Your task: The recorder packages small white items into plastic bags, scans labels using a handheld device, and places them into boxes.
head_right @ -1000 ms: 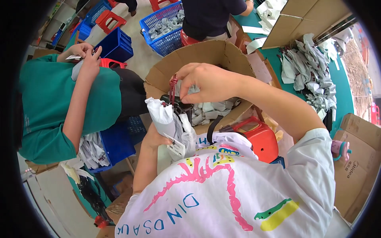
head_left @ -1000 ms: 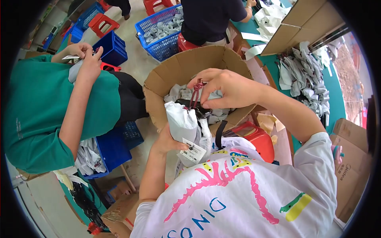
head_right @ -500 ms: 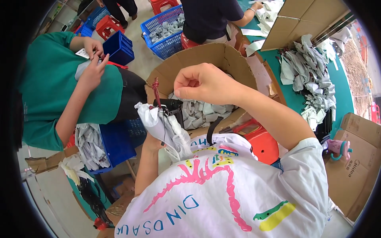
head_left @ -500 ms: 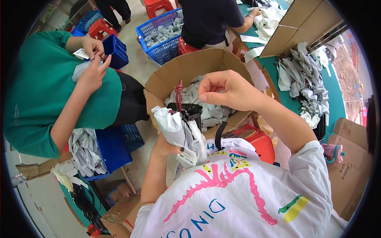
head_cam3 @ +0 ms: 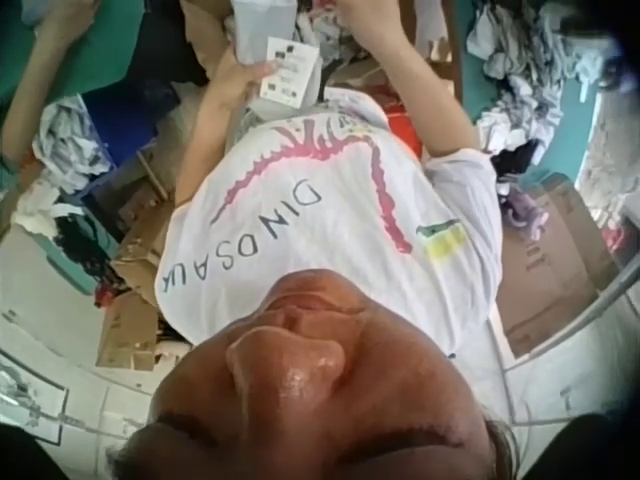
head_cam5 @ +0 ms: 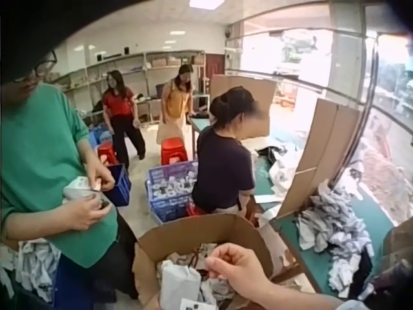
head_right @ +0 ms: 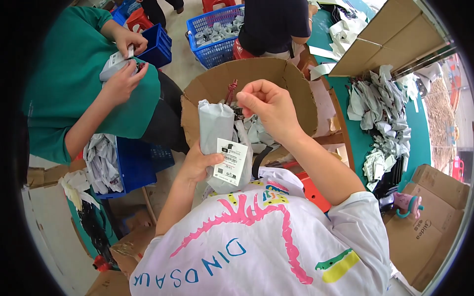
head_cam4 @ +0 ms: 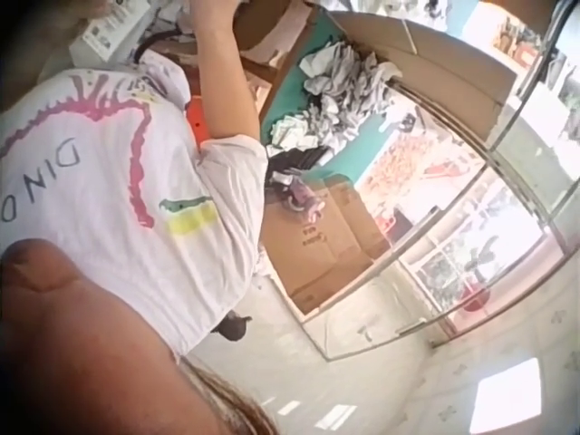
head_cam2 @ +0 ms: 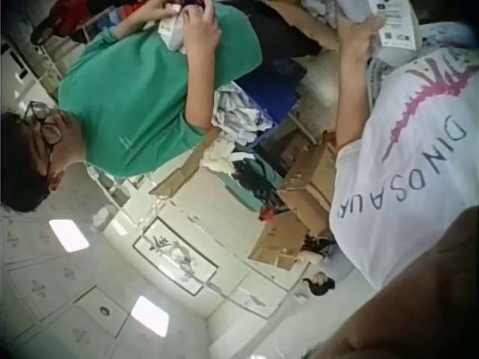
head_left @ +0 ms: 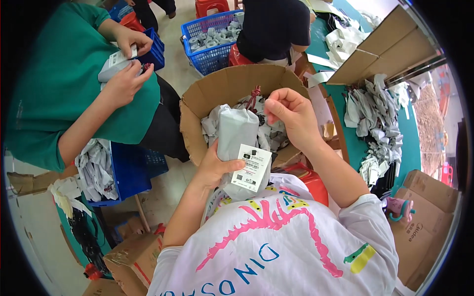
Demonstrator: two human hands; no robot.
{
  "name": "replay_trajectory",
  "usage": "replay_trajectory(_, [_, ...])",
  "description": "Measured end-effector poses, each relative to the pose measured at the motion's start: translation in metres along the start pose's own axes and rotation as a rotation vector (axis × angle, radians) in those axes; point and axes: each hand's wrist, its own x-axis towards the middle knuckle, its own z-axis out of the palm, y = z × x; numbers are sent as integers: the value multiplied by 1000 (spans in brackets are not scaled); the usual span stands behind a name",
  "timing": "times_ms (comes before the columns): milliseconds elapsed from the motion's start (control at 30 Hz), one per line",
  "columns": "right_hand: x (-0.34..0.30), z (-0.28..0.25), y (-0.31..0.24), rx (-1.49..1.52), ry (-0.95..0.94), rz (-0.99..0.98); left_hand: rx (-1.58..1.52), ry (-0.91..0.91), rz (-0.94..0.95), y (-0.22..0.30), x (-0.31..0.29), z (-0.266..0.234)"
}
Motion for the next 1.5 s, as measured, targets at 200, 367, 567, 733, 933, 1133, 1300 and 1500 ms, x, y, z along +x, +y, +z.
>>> replay_trajectory(200, [7,0,6,-163,-6,28,0,9,21,-3,1,2])
replay_trajectory(367, [-4,0,0,-593,-340,-131,-44,18,72,-3,-8,-3])
replay_trajectory(567, [-16,13,-2,-841,-510,-418,22,79,144,0,-22,-9])
replay_trajectory(733, [-31,28,5,-883,-463,-448,36,131,213,-19,-31,-7])
replay_trajectory(933, [-23,34,-2,-736,-465,-94,20,89,285,-20,-33,-11])
replay_trajectory(1133, [-27,41,3,-717,-387,-65,-66,102,258,-25,-32,-10])
replay_trajectory(1300, [-29,35,3,-609,-407,-65,-88,81,260,-31,-30,-12])
replay_trajectory(1500, [-15,0,-11,-52,-576,279,48,3,253,-29,-17,-16])
